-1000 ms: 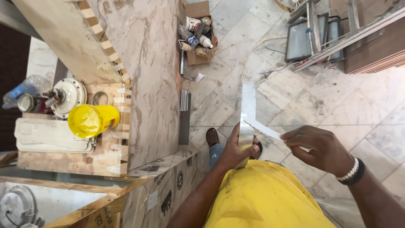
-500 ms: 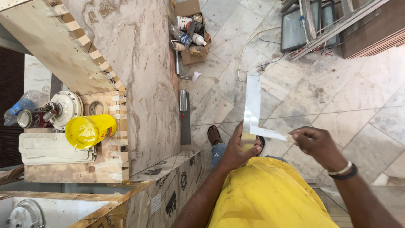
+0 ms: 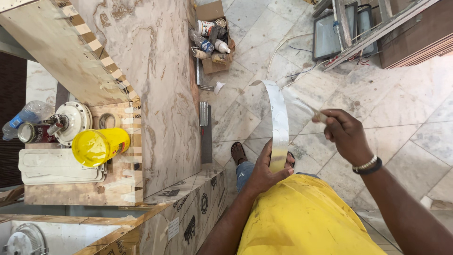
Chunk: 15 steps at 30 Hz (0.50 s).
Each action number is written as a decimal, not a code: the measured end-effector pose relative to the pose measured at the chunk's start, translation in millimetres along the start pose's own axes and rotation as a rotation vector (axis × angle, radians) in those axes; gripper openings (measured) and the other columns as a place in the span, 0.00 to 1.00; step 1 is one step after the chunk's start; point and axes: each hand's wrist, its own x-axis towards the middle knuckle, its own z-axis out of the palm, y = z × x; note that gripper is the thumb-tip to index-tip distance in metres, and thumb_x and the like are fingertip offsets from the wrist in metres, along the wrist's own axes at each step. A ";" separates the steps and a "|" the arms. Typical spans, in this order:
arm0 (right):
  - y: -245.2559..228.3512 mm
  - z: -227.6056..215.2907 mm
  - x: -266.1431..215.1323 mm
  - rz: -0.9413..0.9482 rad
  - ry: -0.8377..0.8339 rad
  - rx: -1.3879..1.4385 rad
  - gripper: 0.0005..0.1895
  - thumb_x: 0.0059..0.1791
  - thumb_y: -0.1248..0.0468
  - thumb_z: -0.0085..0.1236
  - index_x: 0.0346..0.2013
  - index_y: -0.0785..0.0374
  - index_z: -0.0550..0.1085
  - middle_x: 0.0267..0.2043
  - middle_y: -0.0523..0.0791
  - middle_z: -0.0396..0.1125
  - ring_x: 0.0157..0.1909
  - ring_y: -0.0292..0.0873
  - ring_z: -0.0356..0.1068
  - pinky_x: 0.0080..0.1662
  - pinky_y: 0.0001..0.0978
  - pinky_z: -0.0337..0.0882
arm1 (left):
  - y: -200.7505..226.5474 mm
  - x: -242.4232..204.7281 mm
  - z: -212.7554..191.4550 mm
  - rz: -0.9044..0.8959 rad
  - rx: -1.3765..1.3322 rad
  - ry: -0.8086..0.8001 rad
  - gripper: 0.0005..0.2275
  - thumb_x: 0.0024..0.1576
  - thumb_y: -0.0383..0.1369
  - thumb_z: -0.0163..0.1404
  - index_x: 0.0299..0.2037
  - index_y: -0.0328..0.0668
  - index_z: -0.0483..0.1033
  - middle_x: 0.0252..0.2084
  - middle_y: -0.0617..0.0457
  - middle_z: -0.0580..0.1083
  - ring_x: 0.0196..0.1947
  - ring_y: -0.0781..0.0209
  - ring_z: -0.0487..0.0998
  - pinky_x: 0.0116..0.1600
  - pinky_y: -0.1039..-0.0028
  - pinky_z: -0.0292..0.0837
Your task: The person repeatedly applies a white adhesive to a long, thin strip using a small spatula. They scoop adhesive from a yellow container and spread it along the strip's length, then place the strip on a wooden surface.
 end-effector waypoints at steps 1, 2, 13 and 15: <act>-5.4 0.9 6.3 -0.025 -0.036 -0.086 0.15 0.58 0.61 0.46 0.55 0.65 0.73 0.47 0.44 0.76 0.30 0.34 0.64 0.33 0.27 0.68 | 0.1 -0.5 0.8 -0.007 0.004 0.008 0.40 0.55 0.30 0.61 0.76 0.36 0.50 0.47 0.50 0.75 0.45 0.68 0.76 0.54 0.73 0.75; -10.9 1.3 12.3 -0.049 -0.073 -0.171 0.16 0.58 0.61 0.46 0.56 0.64 0.74 0.47 0.43 0.76 0.30 0.34 0.65 0.35 0.28 0.69 | 0.4 -1.3 1.1 -0.015 0.009 0.017 0.40 0.55 0.30 0.61 0.76 0.36 0.50 0.47 0.51 0.74 0.45 0.68 0.76 0.54 0.73 0.75; -34.3 4.1 15.0 -0.134 -0.275 -0.534 0.15 0.55 0.62 0.47 0.56 0.57 0.75 0.49 0.45 0.76 0.49 0.44 0.75 0.50 0.36 0.73 | -4.8 3.1 1.9 0.001 0.010 -0.011 0.39 0.55 0.30 0.61 0.75 0.35 0.53 0.45 0.52 0.74 0.46 0.67 0.75 0.53 0.73 0.75; -36.6 4.2 11.3 -0.188 -0.313 -0.566 0.16 0.54 0.63 0.49 0.56 0.57 0.75 0.48 0.45 0.76 0.47 0.44 0.75 0.50 0.36 0.74 | -3.8 4.5 2.4 -0.019 -0.004 -0.017 0.39 0.54 0.30 0.62 0.75 0.35 0.52 0.45 0.52 0.74 0.46 0.67 0.75 0.53 0.74 0.75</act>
